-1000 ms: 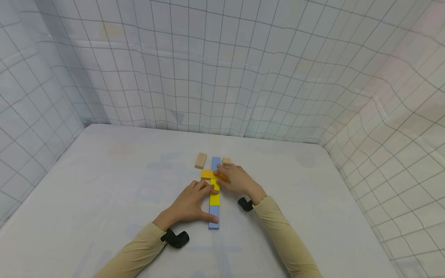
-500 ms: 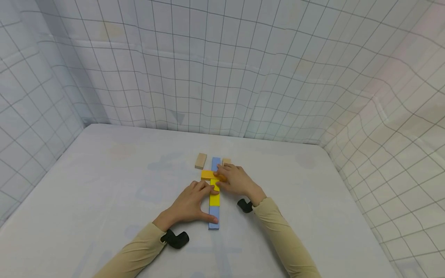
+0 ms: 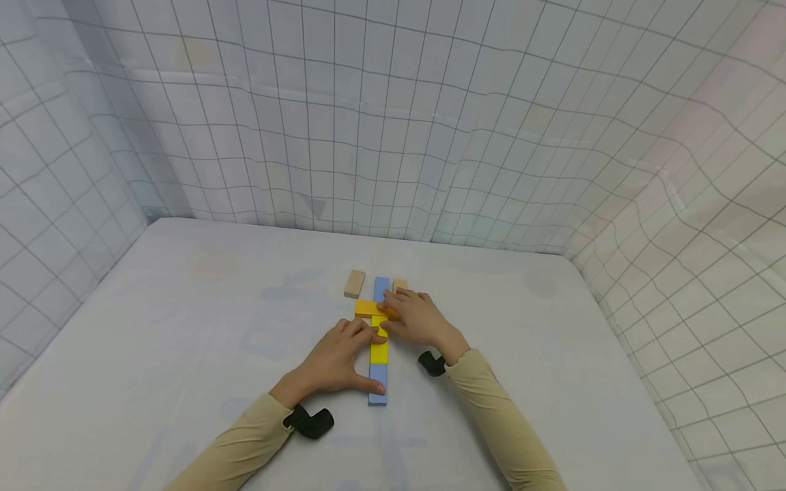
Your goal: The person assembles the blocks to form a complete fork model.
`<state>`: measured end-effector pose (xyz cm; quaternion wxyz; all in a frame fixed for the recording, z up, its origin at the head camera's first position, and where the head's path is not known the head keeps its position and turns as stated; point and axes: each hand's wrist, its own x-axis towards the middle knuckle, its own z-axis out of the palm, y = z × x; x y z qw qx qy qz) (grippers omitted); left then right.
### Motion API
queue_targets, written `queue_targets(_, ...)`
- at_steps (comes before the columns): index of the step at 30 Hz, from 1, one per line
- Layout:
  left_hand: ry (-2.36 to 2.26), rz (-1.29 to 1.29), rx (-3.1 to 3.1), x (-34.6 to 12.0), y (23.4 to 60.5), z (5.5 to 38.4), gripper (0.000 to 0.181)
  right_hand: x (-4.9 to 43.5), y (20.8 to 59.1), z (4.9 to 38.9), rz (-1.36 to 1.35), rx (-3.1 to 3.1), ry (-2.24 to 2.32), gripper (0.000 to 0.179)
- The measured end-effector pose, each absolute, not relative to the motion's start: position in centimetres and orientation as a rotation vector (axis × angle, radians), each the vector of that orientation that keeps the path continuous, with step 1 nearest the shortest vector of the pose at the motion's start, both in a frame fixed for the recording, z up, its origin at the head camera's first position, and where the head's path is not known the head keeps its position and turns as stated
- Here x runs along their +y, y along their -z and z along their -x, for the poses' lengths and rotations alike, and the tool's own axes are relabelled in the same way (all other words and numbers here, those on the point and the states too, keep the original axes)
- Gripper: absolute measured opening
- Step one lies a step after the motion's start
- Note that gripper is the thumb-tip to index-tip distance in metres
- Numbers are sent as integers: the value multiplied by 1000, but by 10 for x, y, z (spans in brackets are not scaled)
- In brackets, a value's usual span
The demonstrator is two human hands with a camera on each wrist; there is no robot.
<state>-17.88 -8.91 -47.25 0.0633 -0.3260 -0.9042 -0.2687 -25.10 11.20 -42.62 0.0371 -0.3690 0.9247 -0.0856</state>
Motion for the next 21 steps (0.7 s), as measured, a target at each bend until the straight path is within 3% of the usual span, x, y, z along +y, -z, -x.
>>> queue_targets(21, 823, 978, -2748, -89, 471, 178, 83, 111, 424, 250, 1132, 2873, 189, 39)
